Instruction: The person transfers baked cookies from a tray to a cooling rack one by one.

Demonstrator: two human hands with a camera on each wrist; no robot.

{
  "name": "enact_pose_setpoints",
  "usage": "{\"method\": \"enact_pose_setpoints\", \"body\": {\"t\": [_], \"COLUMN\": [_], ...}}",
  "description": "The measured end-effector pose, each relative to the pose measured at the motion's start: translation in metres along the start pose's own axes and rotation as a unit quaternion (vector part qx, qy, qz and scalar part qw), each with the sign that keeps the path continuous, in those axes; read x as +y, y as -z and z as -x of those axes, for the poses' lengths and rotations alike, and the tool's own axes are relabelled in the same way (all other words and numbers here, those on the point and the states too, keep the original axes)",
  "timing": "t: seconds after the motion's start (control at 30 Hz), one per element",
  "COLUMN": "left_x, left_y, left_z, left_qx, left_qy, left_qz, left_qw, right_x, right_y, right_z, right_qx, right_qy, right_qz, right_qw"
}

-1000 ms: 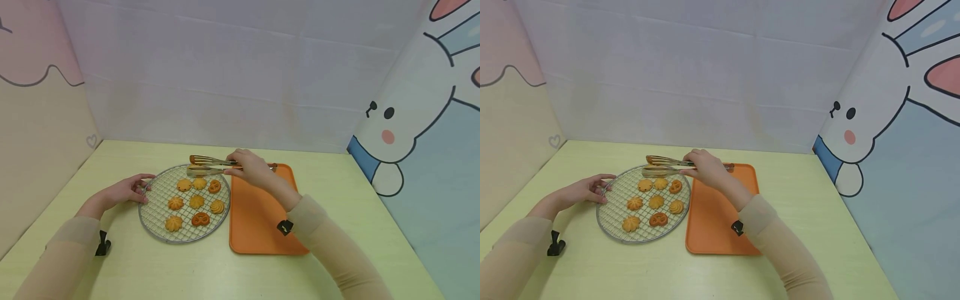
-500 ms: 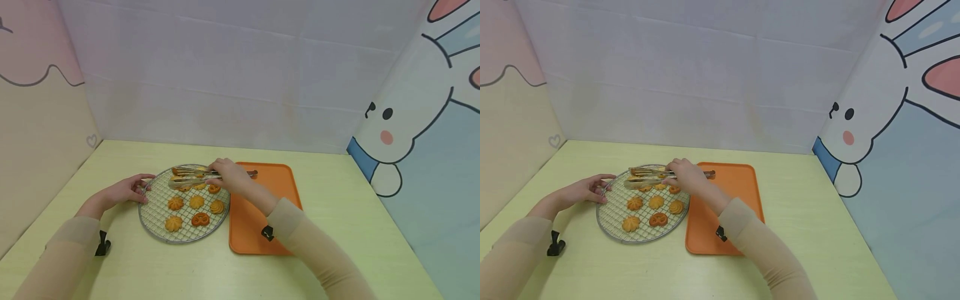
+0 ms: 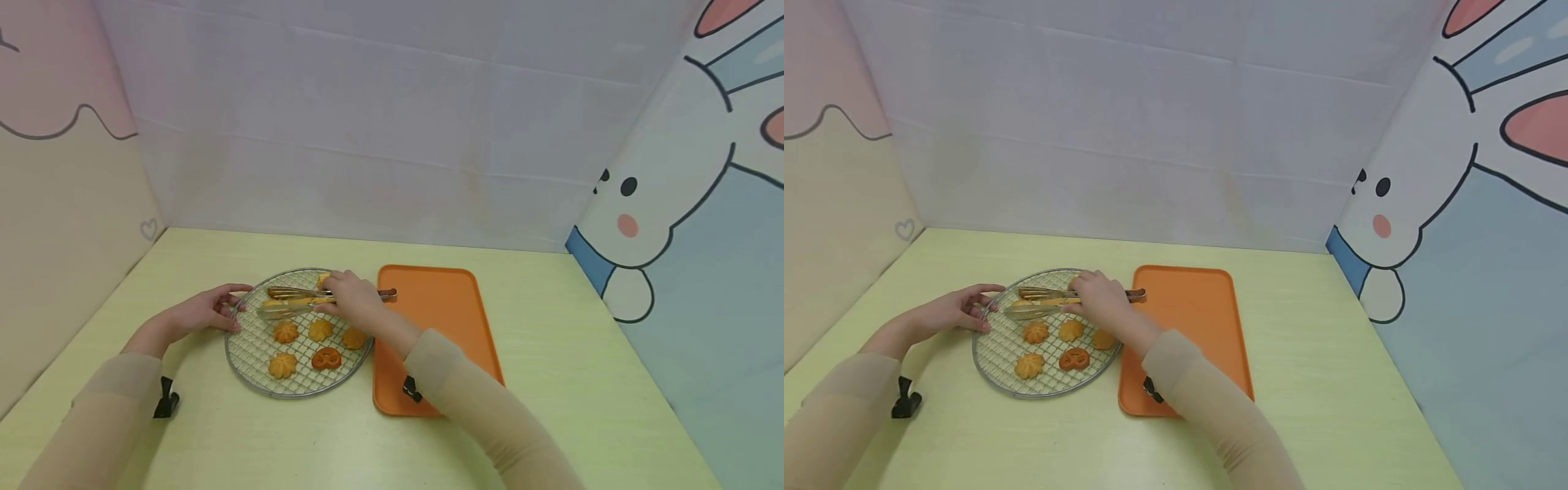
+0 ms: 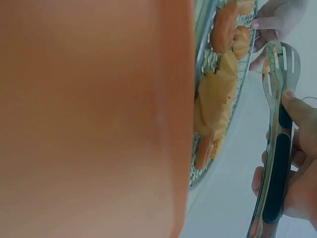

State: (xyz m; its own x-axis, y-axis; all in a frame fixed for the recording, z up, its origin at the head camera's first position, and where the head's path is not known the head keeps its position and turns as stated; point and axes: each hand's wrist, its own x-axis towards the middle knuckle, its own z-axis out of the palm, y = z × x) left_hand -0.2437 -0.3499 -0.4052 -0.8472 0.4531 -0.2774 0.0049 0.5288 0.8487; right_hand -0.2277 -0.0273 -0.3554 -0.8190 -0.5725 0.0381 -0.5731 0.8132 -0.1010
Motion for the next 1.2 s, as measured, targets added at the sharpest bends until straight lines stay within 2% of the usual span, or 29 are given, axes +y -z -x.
{"method": "enact_pose_setpoints", "body": {"t": [0.33, 0.77, 0.97, 1.2], "left_x": [-0.001, -0.001, 0.0, -0.001], "left_y": [0.0, 0.002, 0.003, 0.003], "left_z": [0.001, -0.001, -0.001, 0.0], "left_qx": [0.0, -0.001, -0.003, -0.004], "left_qy": [-0.005, -0.002, -0.003, 0.002], "left_qz": [-0.001, 0.001, 0.0, 0.005], "left_qw": [1.0, 1.0, 1.0, 1.0], "right_x": [-0.007, -0.005, -0.005, -0.002], "right_y": [-0.022, -0.028, -0.026, -0.012], "right_z": [-0.014, -0.018, -0.017, -0.015], "right_qx": [-0.005, 0.007, 0.016, 0.018], "right_qy": [-0.024, -0.018, -0.022, -0.027], "right_qz": [0.014, 0.023, 0.003, -0.018], "right_qw": [1.0, 1.0, 1.0, 0.999]}}
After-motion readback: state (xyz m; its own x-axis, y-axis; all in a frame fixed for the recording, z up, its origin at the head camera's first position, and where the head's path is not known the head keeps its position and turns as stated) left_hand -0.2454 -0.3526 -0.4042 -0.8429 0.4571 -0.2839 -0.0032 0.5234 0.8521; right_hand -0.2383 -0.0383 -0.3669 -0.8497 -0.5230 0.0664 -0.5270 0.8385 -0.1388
